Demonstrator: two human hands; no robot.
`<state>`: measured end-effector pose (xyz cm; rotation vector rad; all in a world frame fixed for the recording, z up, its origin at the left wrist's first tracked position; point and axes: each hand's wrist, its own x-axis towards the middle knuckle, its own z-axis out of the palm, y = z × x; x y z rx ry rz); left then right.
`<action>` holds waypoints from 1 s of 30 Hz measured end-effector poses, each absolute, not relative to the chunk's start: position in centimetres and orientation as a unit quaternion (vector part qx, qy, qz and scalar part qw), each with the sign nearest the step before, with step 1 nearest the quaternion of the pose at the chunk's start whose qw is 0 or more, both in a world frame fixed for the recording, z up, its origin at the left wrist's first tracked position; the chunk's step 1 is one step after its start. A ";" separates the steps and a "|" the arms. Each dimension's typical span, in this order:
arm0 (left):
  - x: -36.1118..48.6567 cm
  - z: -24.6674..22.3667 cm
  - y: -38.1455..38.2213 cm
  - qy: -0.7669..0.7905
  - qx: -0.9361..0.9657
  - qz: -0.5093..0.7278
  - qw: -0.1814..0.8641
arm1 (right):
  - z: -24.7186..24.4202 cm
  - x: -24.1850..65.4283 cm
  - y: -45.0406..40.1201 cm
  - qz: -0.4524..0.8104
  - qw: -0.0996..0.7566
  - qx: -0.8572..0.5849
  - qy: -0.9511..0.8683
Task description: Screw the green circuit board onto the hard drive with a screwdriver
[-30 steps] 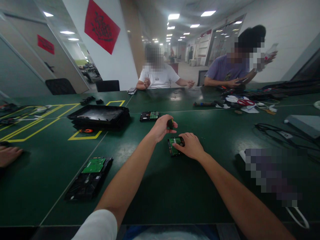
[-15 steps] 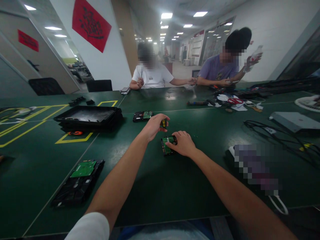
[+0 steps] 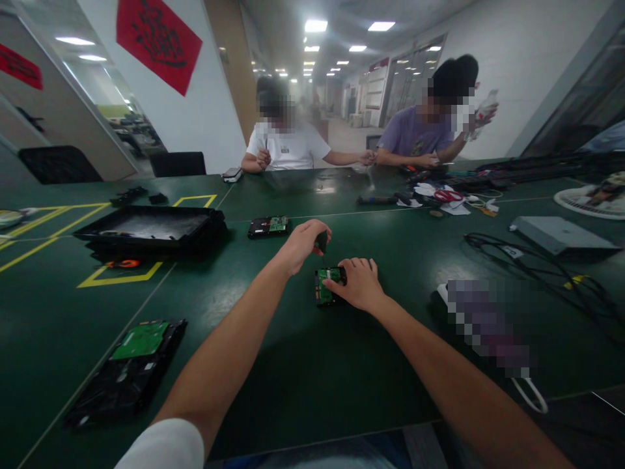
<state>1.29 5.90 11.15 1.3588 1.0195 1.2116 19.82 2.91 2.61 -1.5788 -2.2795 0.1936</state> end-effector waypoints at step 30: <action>0.6 11.8 6.1 0.402 0.597 0.477 0.505 | 4.3 22.2 1.0 0.040 0.149 -0.293 -0.943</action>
